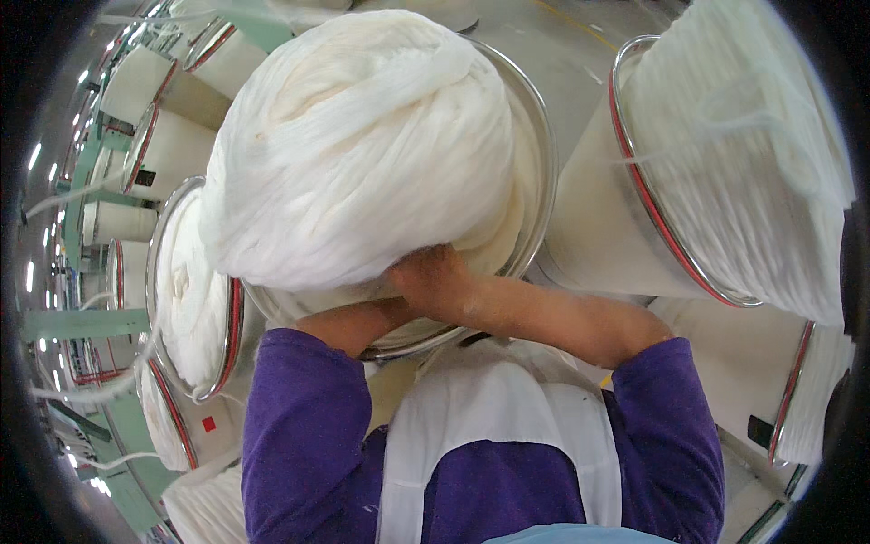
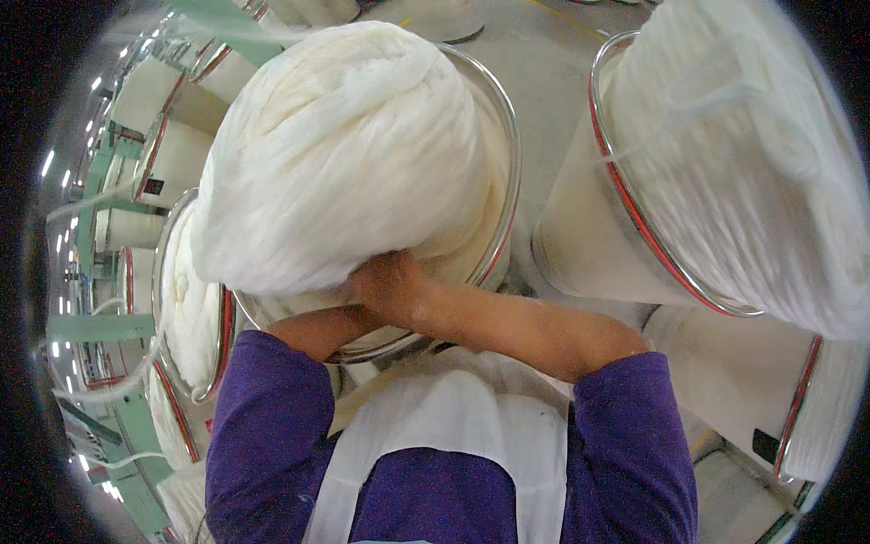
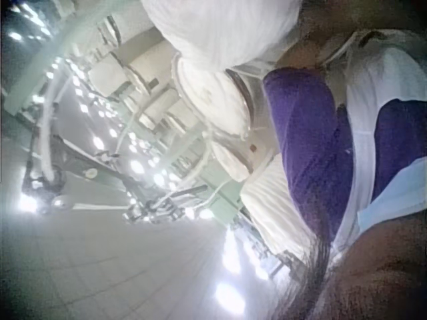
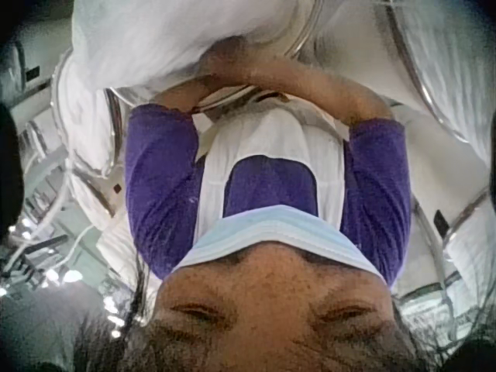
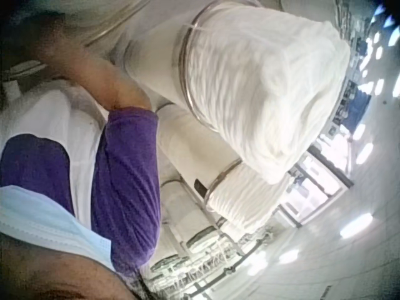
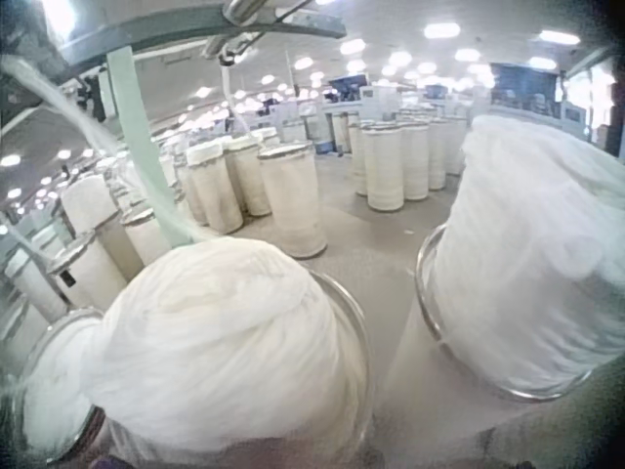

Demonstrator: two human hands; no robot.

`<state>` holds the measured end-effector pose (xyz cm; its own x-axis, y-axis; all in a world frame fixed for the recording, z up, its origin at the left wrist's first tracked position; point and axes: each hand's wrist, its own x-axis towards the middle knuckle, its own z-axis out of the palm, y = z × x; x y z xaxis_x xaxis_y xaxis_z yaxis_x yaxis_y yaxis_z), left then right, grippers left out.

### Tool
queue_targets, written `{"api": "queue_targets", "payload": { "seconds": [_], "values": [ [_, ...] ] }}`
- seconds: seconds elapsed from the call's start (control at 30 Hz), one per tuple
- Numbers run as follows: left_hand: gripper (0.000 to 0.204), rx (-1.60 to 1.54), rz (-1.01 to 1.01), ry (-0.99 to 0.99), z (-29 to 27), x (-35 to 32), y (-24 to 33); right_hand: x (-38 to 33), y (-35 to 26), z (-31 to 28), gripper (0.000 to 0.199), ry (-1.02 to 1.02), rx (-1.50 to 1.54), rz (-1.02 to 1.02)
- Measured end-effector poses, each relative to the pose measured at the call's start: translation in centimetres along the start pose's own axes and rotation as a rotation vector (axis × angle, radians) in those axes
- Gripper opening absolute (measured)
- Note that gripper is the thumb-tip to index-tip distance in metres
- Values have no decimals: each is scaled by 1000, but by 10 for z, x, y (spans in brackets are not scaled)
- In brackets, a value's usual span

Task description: The person handles white textile roving in a factory, pulling strands from large cylindrical containers, feeding them into a machine, and tying ends together. They move between containers, adjust the roving, and place it into bins.

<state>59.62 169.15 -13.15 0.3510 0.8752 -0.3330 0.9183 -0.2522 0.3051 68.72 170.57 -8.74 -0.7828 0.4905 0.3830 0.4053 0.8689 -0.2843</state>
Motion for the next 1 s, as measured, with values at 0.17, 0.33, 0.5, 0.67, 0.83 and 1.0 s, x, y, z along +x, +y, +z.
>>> {"api": "queue_targets", "payload": {
  "seconds": [0.17,0.33,0.5,0.67,0.83,1.0],
  "values": [
    [59,17,-39,104,-35,-30,-20,0,0,-46,23,-216,11,32],
    [58,56,-113,253,-82,-65,-36,5,2,-64,29,-904,132,-68],
    [56,119,-88,461,-100,-73,-45,17,-4,-34,25,-1059,244,-363],
    [52,-7,-44,545,-90,-66,-56,29,-16,41,28,-844,247,-433],
    [49,-99,-12,578,-84,-61,-60,29,-14,102,28,-927,267,-421],
    [47,-96,-55,514,-89,-65,-60,35,-5,31,27,-1064,128,-488]
  ]
}}
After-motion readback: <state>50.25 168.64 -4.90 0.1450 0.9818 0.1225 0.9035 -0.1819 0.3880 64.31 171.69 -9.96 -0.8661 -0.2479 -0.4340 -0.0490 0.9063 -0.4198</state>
